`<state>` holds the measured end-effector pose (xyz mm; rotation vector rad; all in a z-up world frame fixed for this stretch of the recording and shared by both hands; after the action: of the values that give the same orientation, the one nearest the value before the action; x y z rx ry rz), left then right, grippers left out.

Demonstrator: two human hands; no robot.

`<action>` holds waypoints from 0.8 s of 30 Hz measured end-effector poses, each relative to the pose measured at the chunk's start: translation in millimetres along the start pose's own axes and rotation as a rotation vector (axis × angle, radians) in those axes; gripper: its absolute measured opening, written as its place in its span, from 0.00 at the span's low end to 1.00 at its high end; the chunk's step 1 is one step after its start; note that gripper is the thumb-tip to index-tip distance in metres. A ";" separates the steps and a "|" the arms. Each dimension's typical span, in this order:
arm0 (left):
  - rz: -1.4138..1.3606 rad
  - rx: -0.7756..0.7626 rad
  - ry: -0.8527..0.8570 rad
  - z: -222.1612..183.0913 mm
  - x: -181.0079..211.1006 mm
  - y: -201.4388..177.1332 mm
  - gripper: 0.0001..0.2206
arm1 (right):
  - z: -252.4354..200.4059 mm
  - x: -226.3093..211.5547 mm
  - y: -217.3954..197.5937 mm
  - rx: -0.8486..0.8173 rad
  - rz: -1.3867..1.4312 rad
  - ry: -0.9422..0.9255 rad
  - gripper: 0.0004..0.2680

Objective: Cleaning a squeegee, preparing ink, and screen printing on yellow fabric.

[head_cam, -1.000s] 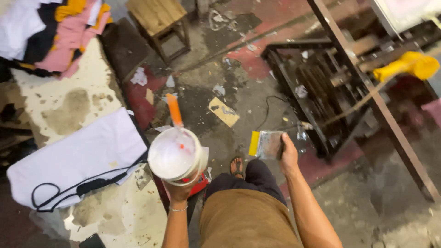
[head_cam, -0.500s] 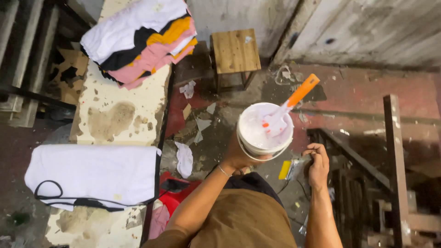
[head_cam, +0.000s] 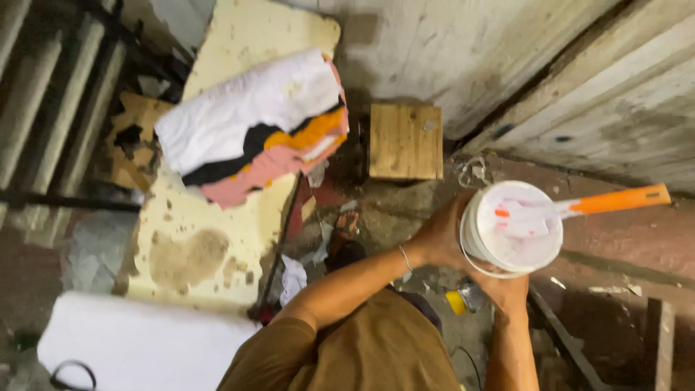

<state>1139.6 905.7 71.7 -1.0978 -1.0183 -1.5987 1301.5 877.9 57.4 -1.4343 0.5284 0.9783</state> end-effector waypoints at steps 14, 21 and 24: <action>0.090 -0.380 0.571 113.3 -30.0 -74.2 0.48 | 152.1 -9.2 81.4 -0.028 -1.595 -0.021 0.26; 0.251 -0.587 0.443 128.8 -48.9 -61.6 0.61 | 135.8 29.1 80.1 -0.046 -2.399 -0.068 0.22; 0.288 -0.737 0.453 133.9 -53.5 -53.1 0.68 | 110.4 55.2 77.4 -0.061 -2.735 -0.080 0.21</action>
<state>1125.1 1056.9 48.7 -1.1923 0.0544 -1.9018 1241.2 986.7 -18.5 -0.8368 -1.4077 -1.1794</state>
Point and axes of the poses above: each hand's wrist, its own z-axis towards the middle knuckle, its own y-axis out of the palm, x = y × z, the point moved 7 cm from there along z, towards the middle knuckle, and after that the axes turned 2 degrees about -x, right-handed, at the moved point
